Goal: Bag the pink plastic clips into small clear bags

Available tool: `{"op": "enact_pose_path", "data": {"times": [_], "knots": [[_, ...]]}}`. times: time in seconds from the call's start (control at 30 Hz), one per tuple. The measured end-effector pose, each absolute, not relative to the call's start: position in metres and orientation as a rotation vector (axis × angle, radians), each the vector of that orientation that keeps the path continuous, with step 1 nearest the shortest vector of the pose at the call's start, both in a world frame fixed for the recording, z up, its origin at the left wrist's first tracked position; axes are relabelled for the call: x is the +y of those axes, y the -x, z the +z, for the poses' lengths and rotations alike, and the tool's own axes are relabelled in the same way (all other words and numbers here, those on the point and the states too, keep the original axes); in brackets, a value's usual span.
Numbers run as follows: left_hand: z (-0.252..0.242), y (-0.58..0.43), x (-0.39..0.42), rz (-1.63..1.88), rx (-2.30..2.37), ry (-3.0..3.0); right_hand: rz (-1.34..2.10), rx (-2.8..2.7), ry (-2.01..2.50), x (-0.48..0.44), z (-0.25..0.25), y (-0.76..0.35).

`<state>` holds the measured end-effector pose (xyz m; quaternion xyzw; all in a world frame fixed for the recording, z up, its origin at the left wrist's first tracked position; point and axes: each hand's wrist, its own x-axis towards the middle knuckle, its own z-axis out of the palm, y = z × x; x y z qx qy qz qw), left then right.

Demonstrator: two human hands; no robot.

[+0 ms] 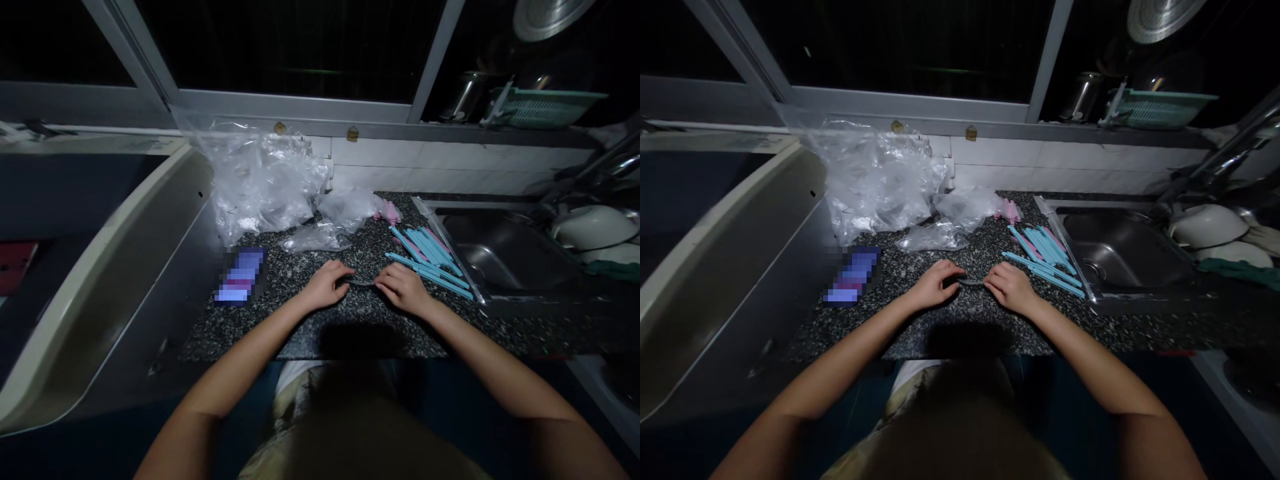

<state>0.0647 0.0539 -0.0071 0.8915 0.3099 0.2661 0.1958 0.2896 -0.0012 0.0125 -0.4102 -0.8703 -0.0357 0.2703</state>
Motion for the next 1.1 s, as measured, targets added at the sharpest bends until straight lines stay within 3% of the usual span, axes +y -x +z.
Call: {"op": "enact_pose_path", "data": {"times": [0.23, 0.43, 0.93, 1.0, 1.1], "knots": [[-0.004, -0.030, 0.067, 1.004, 0.927, -2.119, 0.275, -2.058, 1.056, 0.037, 0.025, -0.249], [-0.009, -0.020, 0.067, 1.006, 0.971, -1.997, 0.632, -1.928, 1.148, 0.053, 0.023, -0.226], [-0.011, -0.012, 0.072, 0.863, 1.044, -1.897, 0.867, -1.668, 1.218, 0.080, 0.016, -0.200], [-0.006, -0.007, 0.072, 0.834, 1.191, -1.934, 0.902, -1.686, 1.222, 0.078, 0.014, -0.202], [0.001, 0.008, 0.075, 0.862, 1.762, -1.985, 0.902, -1.674, 1.263, 0.076, 0.010, -0.205]]}}
